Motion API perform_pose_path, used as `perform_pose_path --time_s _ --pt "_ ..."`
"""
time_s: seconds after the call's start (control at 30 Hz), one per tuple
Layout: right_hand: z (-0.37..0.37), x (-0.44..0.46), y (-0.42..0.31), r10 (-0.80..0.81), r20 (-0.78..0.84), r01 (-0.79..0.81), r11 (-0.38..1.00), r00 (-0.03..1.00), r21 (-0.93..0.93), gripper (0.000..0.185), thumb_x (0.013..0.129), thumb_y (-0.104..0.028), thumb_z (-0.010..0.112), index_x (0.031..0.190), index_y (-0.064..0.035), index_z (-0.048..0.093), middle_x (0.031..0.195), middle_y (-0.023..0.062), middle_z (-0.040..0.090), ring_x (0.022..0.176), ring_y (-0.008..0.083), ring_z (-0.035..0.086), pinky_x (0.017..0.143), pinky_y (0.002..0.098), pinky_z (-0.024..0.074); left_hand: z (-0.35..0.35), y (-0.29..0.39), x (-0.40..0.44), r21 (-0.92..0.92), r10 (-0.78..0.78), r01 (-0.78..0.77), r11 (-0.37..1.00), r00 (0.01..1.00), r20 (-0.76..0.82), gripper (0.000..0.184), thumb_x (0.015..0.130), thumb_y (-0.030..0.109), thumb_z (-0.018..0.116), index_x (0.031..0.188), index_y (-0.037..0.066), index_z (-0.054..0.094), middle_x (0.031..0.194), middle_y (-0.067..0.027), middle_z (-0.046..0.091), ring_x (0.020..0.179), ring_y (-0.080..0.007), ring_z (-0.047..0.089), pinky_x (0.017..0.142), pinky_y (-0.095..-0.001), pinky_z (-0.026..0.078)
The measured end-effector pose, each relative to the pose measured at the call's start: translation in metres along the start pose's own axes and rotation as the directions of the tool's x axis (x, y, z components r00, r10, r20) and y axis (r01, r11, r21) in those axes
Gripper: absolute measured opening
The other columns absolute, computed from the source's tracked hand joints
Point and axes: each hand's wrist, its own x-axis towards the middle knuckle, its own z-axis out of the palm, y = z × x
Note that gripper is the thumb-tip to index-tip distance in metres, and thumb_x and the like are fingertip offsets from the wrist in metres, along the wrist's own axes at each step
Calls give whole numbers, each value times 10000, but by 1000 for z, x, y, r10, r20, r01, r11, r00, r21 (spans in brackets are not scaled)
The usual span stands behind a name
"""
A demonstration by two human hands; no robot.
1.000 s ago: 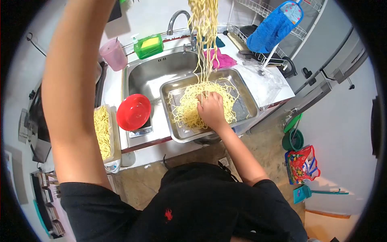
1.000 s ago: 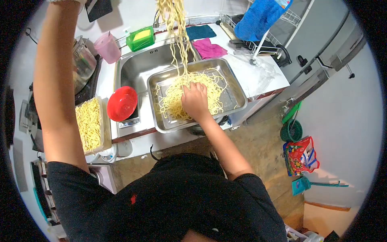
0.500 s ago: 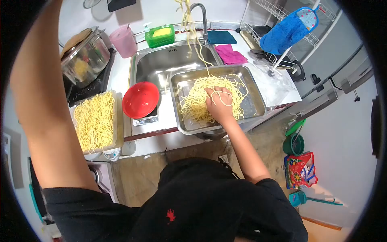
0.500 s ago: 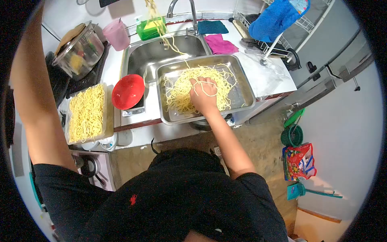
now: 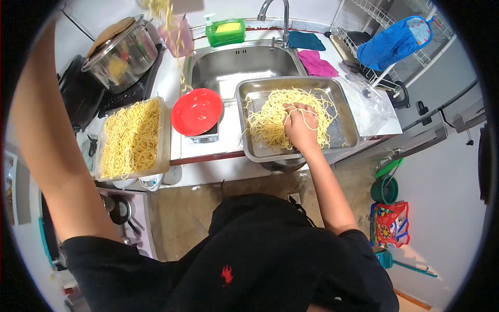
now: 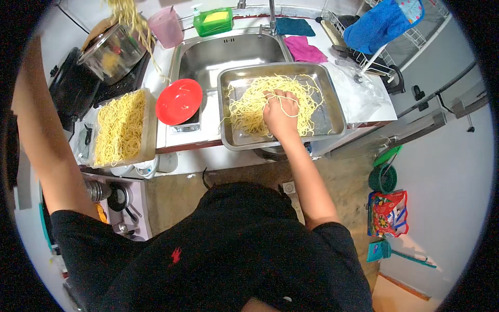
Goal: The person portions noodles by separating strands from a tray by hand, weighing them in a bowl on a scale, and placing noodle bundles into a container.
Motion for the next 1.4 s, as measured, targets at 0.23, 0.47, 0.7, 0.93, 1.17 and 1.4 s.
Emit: perform_pose_path --time_s 0.23,0.47,0.7,0.93,1.17,1.4 --pt "2 2 1 -22 -42 22 1000 999 -6 331 781 -133 593 1094 -108 699 1083 146 646 1035 339 561 983 481 397 62 -112 -97 18 -410 411 912 903 127 228 898 285 674 1008 89 708 846 26 674 711 -55 596 623 -222 473" --pt "1 1 1 -28 -32 28 1000 999 -4 329 783 -120 599 1098 -102 694 1068 136 632 1030 342 554 962 481 406 213 -146 -259 375 -689 578 724 612 388 323 791 231 742 1038 31 679 864 -182 699 797 -245 693 734 -347 541" --pt "3 0 -1 -81 -50 78 995 995 -63 349 800 -117 595 1139 -104 672 1088 148 607 1019 352 546 960 492 403 248 -30 -286 245 -469 423 872 867 171 312 808 145 674 1098 31 662 1060 -264 614 933 -416 635 835 -468 510" --pt "2 -1 5 -93 -25 92 995 995 -27 381 797 -126 606 1175 -107 649 1097 150 589 1048 354 532 974 503 389 279 -18 -297 149 -611 672 726 530 589 324 844 280 701 794 -40 701 615 -213 620 565 -356 606 618 -428 485" --pt "3 -2 3 -81 30 82 996 996 -34 411 805 -131 602 1215 -112 622 1175 158 562 1097 363 507 1003 513 359 264 7 -237 -184 -241 331 925 890 388 323 870 222 677 708 -51 623 595 -210 479 495 -232 456 530 -366 407" --pt "3 -5 5 -107 13 107 994 994 -22 406 815 -139 596 1220 -111 616 1200 167 557 1111 372 501 1021 518 347 264 -22 -207 -178 -366 427 887 883 294 251 855 246 669 865 -4 692 781 -167 691 677 -266 643 678 -365 503"
